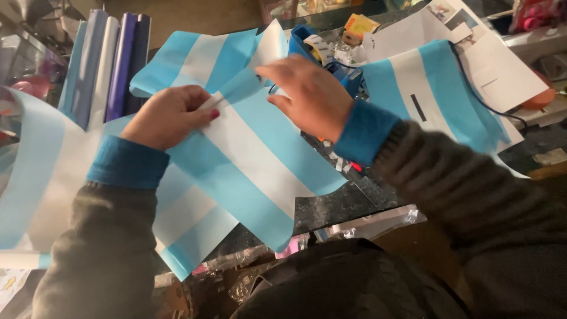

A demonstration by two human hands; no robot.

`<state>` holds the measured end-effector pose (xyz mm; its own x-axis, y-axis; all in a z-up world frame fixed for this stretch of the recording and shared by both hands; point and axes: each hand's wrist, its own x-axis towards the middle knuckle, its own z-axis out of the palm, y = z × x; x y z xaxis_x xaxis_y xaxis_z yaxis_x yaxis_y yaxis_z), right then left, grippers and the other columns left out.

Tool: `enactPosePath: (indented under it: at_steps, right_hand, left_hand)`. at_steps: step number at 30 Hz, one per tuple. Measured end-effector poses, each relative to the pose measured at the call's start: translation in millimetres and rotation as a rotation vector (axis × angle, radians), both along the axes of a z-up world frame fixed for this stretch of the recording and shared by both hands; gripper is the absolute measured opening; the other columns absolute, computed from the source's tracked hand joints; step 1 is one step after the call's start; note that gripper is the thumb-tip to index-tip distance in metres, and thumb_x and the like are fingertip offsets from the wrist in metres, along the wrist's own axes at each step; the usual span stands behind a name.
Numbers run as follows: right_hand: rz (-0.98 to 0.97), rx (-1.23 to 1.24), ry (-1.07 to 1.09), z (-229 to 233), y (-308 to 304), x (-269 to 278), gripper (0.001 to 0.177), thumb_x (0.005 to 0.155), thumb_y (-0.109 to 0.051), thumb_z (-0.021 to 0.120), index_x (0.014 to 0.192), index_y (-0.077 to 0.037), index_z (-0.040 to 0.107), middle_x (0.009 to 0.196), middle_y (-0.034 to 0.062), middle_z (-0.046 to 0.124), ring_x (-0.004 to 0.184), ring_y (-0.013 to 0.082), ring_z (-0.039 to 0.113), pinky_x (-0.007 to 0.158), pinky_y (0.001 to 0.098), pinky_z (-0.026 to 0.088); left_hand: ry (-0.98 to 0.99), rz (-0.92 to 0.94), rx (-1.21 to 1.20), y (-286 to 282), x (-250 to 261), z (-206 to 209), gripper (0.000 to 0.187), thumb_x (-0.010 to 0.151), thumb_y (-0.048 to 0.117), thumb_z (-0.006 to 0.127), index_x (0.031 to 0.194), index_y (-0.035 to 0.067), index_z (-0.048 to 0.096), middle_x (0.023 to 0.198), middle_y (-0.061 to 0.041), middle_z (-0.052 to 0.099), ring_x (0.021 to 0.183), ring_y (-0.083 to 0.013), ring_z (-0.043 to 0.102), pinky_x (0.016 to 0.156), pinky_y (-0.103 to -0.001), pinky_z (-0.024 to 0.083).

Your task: Measure and assemble decorative banners using a ruler, string, and tape.

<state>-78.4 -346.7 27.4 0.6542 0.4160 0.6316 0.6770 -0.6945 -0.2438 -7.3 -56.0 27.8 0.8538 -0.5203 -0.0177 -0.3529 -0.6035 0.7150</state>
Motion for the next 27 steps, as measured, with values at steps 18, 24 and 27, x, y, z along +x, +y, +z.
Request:
enactPosePath:
  at_steps: [18, 24, 27]
  right_hand:
    - [0.326, -0.084, 0.744, 11.5, -4.3, 77.4, 0.028, 0.099, -0.031, 0.07, 0.108, -0.004, 0.07, 0.097, 0.009, 0.073, 0.095, 0.0212, 0.067, 0.085, 0.0359, 0.052]
    - [0.423, 0.685, 1.522, -24.5, -11.2, 81.9, 0.052, 0.087, -0.03, 0.074, 0.127, -0.002, 0.058, 0.121, 0.0107, 0.07, 0.113, 0.0226, 0.068, 0.103, 0.0378, 0.054]
    - [0.513, 0.51, 1.546, -5.9, -3.6, 64.2, 0.053, 0.086, -0.026, 0.074, 0.133, -0.004, 0.059, 0.126, 0.0076, 0.07, 0.118, 0.021, 0.065, 0.103, 0.0353, 0.052]
  left_hand:
    - [0.098, -0.133, -0.079, 21.1, -13.9, 2.7, 0.025, 0.092, 0.021, 0.072, 0.108, 0.002, 0.071, 0.09, -0.005, 0.074, 0.082, -0.0114, 0.065, 0.076, -0.029, 0.054]
    - [0.108, -0.143, -0.093, 19.0, -11.0, 11.5, 0.025, 0.092, 0.021, 0.072, 0.109, 0.002, 0.07, 0.093, -0.003, 0.075, 0.082, -0.0097, 0.067, 0.078, -0.028, 0.056]
    - [0.099, -0.152, -0.083, 21.6, -7.6, 5.1, 0.026, 0.092, 0.022, 0.072, 0.11, 0.003, 0.07, 0.093, -0.003, 0.075, 0.082, -0.0098, 0.067, 0.077, -0.028, 0.056]
